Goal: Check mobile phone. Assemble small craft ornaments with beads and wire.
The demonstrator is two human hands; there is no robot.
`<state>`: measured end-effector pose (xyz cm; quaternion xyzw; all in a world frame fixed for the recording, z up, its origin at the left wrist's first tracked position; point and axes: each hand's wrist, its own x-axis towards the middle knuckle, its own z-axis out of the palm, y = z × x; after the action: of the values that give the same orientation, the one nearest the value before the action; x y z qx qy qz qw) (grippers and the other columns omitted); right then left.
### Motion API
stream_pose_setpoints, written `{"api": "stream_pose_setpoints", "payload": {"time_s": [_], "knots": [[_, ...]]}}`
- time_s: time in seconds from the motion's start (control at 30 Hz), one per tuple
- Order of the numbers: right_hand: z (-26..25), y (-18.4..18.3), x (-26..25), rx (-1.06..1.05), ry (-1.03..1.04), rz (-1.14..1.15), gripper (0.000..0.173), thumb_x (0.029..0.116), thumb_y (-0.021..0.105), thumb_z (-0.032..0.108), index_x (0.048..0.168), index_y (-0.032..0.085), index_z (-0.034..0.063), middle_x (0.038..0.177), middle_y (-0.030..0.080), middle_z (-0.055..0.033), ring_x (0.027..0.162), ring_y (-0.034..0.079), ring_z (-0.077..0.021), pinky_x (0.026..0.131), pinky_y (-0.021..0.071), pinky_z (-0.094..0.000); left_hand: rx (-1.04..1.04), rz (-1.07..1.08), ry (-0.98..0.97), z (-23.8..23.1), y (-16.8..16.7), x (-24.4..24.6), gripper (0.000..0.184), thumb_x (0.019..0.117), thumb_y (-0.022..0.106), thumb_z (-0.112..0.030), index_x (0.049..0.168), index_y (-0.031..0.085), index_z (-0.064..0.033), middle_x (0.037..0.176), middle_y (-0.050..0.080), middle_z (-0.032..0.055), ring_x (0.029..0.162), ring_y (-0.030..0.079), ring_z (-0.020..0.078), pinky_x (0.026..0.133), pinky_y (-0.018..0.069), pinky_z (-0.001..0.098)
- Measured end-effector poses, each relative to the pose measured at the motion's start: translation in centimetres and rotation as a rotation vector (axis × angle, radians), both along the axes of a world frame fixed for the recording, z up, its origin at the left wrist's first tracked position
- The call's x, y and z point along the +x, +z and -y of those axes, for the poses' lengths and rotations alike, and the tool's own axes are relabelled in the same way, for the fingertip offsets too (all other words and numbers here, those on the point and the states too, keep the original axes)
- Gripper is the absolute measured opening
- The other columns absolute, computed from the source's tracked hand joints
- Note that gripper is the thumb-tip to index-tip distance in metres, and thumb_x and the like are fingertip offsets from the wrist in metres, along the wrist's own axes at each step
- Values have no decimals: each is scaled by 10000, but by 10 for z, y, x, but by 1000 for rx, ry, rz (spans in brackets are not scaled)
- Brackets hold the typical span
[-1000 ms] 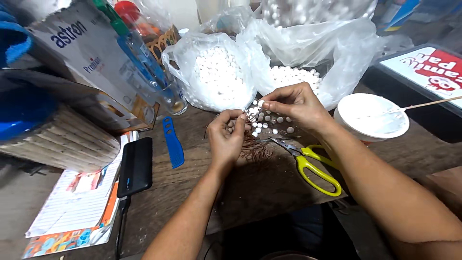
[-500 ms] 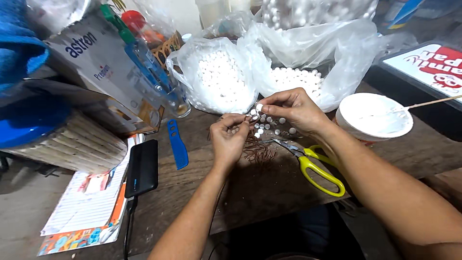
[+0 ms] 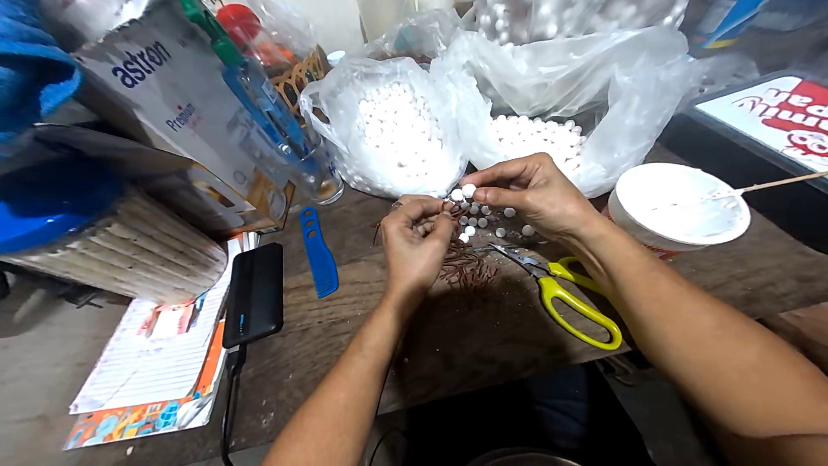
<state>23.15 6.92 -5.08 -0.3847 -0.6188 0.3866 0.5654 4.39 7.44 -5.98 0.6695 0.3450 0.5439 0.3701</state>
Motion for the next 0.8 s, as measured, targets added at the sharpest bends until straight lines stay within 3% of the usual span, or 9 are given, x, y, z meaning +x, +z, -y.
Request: {"api": "stream_pose_setpoints", "payload": {"time_s": [0.4, 0.8], "knots": [[0, -1, -1, 26, -18, 81, 169, 896, 675, -50, 1044, 745, -10, 936, 754, 3, 828, 691, 16, 782, 576, -156, 39, -35, 9, -2, -3, 0, 51, 858, 675, 73, 861, 705, 31, 935, 637, 41, 823, 619, -22, 707, 527, 115], [1, -1, -2, 67, -16, 126, 156, 886, 689, -48, 1027, 748, -15, 942, 758, -1, 798, 682, 32, 760, 570, -141, 44, -58, 36, -2, -4, 1, 57, 893, 687, 37, 841, 687, 14, 929, 636, 38, 788, 614, -25, 688, 525, 118]]}}
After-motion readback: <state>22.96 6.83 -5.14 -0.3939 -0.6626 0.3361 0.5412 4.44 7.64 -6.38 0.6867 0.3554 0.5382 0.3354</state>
